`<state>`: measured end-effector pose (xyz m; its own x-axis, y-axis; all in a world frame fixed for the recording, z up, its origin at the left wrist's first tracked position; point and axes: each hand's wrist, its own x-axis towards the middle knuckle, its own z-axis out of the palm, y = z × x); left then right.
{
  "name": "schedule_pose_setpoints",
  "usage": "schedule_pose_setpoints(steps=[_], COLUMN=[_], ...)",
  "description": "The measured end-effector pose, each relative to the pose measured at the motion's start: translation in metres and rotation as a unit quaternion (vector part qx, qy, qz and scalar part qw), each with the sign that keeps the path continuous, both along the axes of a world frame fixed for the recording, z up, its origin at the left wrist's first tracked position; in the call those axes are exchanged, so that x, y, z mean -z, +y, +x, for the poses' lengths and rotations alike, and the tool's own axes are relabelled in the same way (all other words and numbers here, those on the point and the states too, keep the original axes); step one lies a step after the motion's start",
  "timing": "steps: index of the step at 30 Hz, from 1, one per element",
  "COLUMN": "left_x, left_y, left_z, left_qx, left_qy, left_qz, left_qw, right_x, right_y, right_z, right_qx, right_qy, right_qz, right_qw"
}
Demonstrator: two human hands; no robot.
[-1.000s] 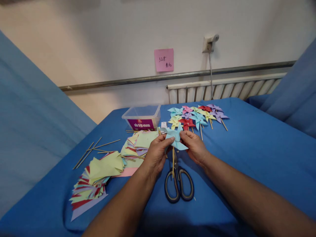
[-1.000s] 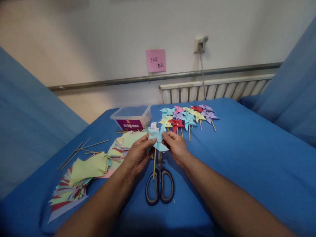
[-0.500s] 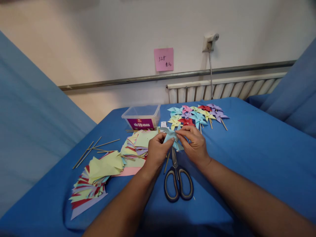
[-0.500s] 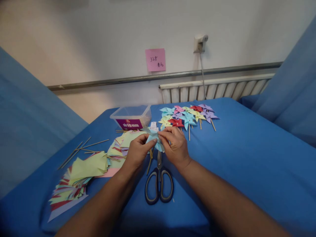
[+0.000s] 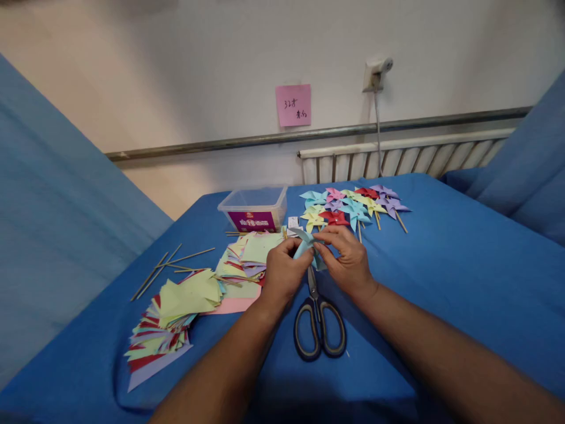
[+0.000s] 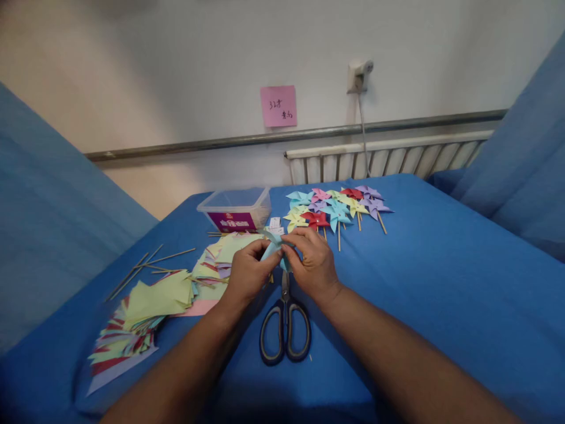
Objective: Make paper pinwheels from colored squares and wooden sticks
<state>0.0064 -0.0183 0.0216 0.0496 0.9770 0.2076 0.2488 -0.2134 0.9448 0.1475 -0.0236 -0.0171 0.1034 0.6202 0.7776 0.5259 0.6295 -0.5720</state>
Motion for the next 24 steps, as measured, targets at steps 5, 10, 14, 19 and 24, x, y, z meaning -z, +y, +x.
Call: schedule_pose_setpoints(steps=[5,10,14,19,24], left_x=[0.0001,0.0014,0.0016,0.0002,0.0001], left_y=[0.0,0.0006,0.0014,0.0034,0.0038], left_z=[-0.0004,-0.0011,-0.0015,-0.002,-0.0022], left_qx=[-0.013,-0.007,0.004,0.015,0.012], left_qy=[0.026,0.011,0.005,-0.064,-0.098], left_qz=[0.003,0.006,-0.004,-0.052,-0.072], left_qw=[1.0,1.0,1.0,0.996,0.993], right_x=[-0.001,-0.001,-0.0003,-0.0015,-0.0028], right_y=[-0.002,-0.0019,0.0002,0.0016,0.0021], right_z=[-0.0013,-0.0011,-0.0002,0.0001,0.0017], right_qx=[-0.021,-0.026,-0.034,-0.021,-0.014], right_qy=[0.006,0.015,0.024,0.079,0.092], right_qz=[0.004,0.0,-0.011,-0.031,-0.023], right_qw=[1.0,1.0,0.999,0.996,0.995])
